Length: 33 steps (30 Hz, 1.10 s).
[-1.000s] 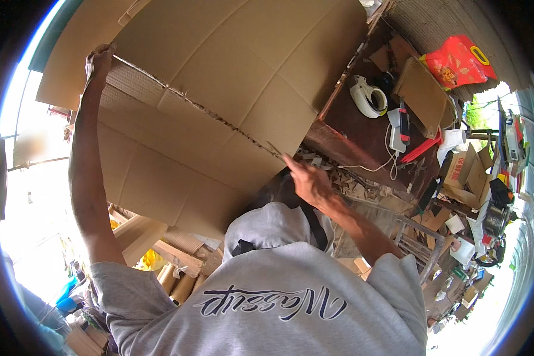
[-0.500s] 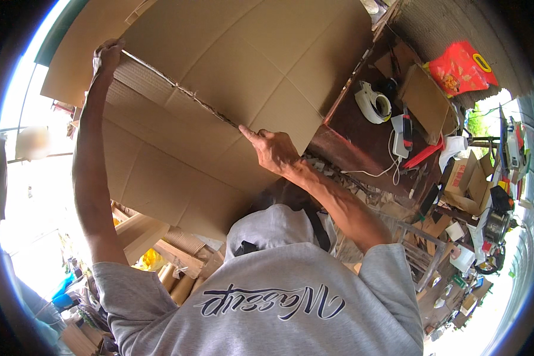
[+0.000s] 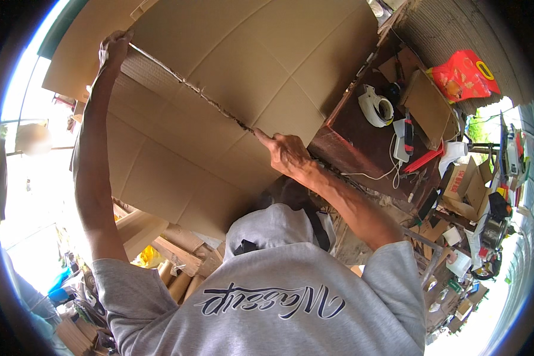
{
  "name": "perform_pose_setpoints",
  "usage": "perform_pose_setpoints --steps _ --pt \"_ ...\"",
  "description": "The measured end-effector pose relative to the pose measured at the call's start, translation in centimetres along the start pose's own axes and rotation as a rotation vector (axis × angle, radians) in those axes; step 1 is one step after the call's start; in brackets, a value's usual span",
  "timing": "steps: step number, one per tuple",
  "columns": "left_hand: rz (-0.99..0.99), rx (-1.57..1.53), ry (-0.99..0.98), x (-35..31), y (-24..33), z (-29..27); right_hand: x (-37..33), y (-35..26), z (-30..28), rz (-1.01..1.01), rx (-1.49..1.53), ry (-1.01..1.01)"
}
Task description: The person cuts a large cardboard sheet with a utility knife, folds it into a box shape, and secures the seams with a handheld tape dispenser. The person then trims excess cardboard from the box edges.
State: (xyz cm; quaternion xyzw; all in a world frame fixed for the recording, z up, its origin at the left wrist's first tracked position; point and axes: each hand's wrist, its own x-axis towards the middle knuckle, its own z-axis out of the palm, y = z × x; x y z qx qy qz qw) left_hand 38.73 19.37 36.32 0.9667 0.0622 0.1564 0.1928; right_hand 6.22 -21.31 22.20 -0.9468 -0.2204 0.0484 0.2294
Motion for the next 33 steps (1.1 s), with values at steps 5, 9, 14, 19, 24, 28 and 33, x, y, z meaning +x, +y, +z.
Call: perform_pose_setpoints --steps 5,9,14,19,24,28,33 --pt "-0.075 -0.105 -0.054 0.9 -1.0 1.0 -1.8 1.0 0.4 0.029 0.050 -0.048" --pt "-0.085 -0.096 -0.098 1.5 -1.7 0.9 0.2 -0.1 -1.0 -0.002 -0.005 -0.072" --pt "-0.029 -0.034 -0.026 0.9 0.3 1.2 1.2 0.4 1.9 -0.048 -0.056 0.006" --pt "-0.064 -0.067 -0.064 0.9 -1.0 0.2 -0.9 0.9 1.4 -0.041 -0.066 -0.016" --pt "-0.086 -0.055 -0.016 0.0 -0.7 1.0 -2.6 2.9 1.5 -0.037 0.058 0.048" --pt "0.004 0.045 0.069 0.4 -1.9 1.7 -1.3 0.2 -0.7 0.107 -0.028 -0.153" --pt "-0.047 -0.024 0.032 -0.5 -0.3 0.0 -0.2 0.1 0.4 0.102 -0.055 -0.214"
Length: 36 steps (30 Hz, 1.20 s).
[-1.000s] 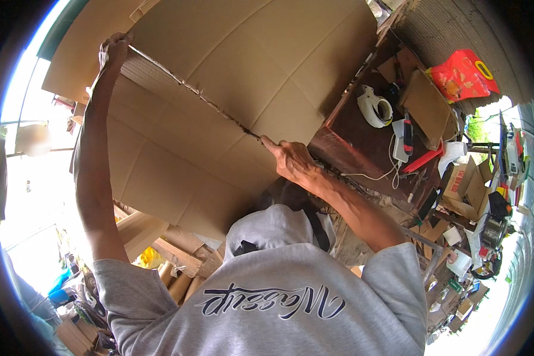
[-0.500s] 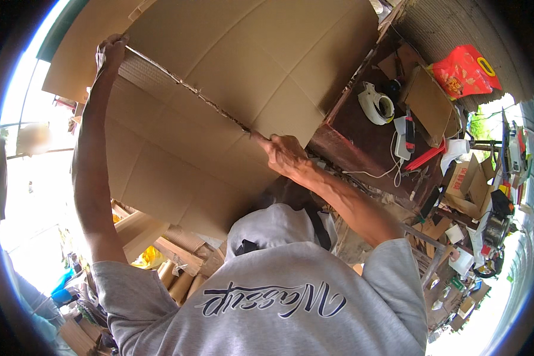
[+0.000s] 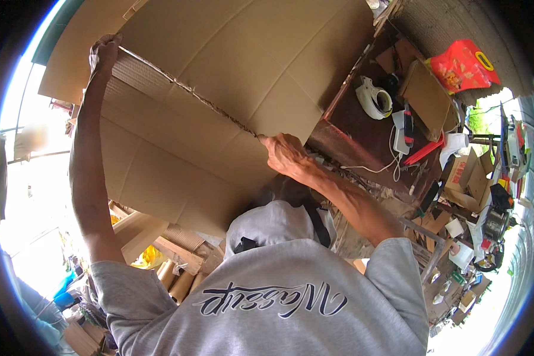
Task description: The person cuts a large cardboard sheet with a utility knife, folds it into a box shape, and secures the seams with a handheld tape dispenser. The person then trims excess cardboard from the box edges.
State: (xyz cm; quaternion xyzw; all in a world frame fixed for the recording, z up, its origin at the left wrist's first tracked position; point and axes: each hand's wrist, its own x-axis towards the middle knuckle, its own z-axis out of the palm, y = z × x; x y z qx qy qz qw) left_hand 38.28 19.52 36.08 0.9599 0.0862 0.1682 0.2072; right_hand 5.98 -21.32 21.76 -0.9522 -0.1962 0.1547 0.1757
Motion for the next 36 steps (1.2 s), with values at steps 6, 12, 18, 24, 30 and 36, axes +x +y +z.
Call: perform_pose_setpoints --steps 6,12,18,24,30,36 --pt "-0.011 -0.054 0.002 0.0 0.0 0.3 -0.5 0.0 -0.5 0.012 0.069 0.020" --pt "-0.024 -0.028 -0.022 0.4 -0.4 0.5 -2.7 0.0 0.3 0.048 0.006 -0.019" --pt "0.041 -0.046 -0.022 1.1 -2.5 1.0 -9.5 3.1 3.3 0.069 0.073 -0.027" --pt "-0.024 -0.003 -0.057 1.9 -1.7 1.2 -8.2 4.0 4.0 0.040 0.002 -0.022" --pt "0.002 -0.046 0.011 1.6 -1.3 1.1 -8.9 4.4 5.7 0.075 0.067 0.048" --pt "0.112 -0.097 0.108 3.2 -5.0 2.8 -31.9 17.7 16.9 0.220 -0.237 -0.124"
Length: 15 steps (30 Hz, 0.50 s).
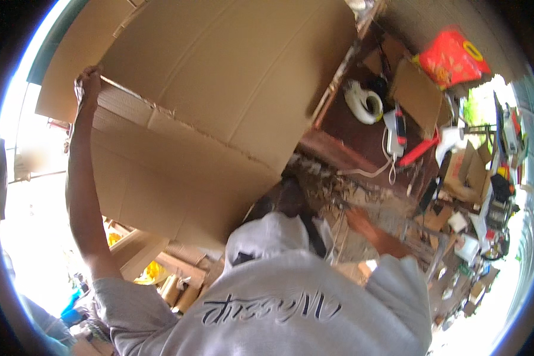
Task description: The person cuts a large cardboard sheet with a utility knife, folds it into a box shape, and secures the seams with a handheld tape dispenser. The person then trims excess cardboard from the box edges.
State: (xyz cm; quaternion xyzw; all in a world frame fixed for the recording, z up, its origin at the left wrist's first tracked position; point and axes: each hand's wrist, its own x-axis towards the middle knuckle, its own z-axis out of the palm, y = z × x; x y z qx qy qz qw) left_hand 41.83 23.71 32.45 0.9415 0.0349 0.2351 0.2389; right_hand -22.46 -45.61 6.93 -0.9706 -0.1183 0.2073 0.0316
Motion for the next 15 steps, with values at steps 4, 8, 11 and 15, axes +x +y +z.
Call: perform_pose_setpoints --steps 4,8,11,15 --pt "-0.052 -0.132 -0.101 -0.5 -4.9 0.8 -1.0 1.5 -1.5 0.405 0.439 -0.161" --pt "-0.093 -0.037 -0.132 -1.1 -2.6 3.0 7.4 -3.3 -3.7 0.466 0.772 0.186" --pt "-0.075 0.062 -0.057 -1.5 -5.9 4.5 13.1 -6.3 -5.2 0.466 0.962 0.274" --pt "-0.204 0.113 -0.075 -2.6 -4.9 5.5 16.9 -8.8 -9.8 0.526 1.274 0.229"
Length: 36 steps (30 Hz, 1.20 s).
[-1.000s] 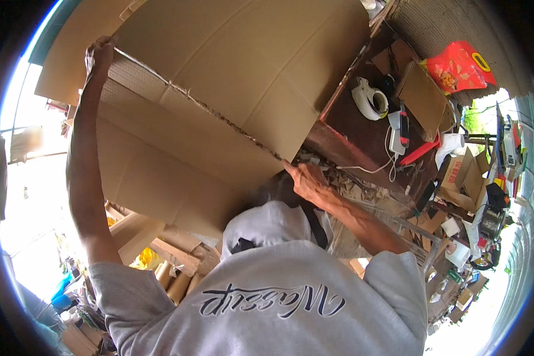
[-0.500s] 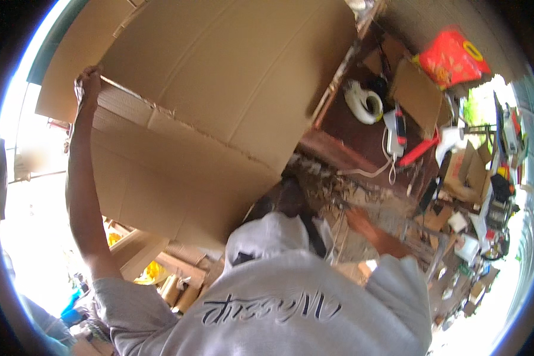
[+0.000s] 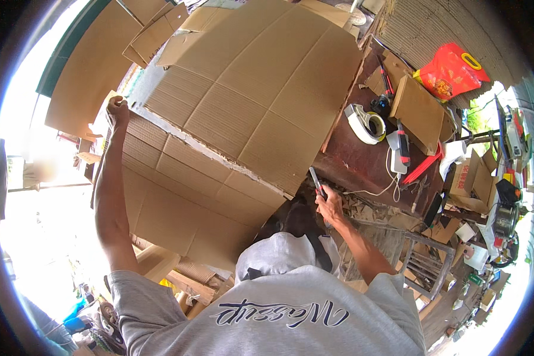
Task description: The person cuts a large cardboard sheet with a utility knife, folds it into a box shape, and secures the seams with a handheld tape dispenser. The person then trims excess cardboard from the box edges.
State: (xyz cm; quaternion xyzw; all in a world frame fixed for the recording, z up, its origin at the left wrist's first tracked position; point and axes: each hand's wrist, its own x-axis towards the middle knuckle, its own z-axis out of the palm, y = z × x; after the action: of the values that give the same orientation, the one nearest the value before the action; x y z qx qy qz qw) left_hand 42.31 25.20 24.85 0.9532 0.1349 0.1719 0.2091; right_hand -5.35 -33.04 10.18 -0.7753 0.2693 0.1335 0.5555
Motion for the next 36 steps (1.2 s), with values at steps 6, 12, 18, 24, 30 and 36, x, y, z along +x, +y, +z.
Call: perform_pose_setpoints --steps 6,12,18,24,30,36 --pt "0.080 0.141 0.074 -2.4 0.2 1.0 3.6 2.1 4.1 -0.242 -0.220 0.266" --pt "0.015 0.200 -0.053 -7.0 3.9 1.6 6.3 -4.9 8.9 -0.522 -0.580 0.143" --pt "0.034 0.300 0.028 -11.4 4.3 3.5 10.8 -9.8 12.9 -0.660 -0.724 -0.114" --pt "-0.021 0.126 -0.075 -27.0 1.3 6.7 14.6 -9.1 15.4 -0.586 -0.764 0.027" --pt "-0.221 0.126 -0.225 -48.0 -2.5 6.5 20.4 -11.7 14.0 -0.588 -0.723 0.100" --pt "-0.515 0.093 -0.291 -59.3 -1.1 1.1 25.3 -14.1 10.6 -0.463 -0.508 -0.135"
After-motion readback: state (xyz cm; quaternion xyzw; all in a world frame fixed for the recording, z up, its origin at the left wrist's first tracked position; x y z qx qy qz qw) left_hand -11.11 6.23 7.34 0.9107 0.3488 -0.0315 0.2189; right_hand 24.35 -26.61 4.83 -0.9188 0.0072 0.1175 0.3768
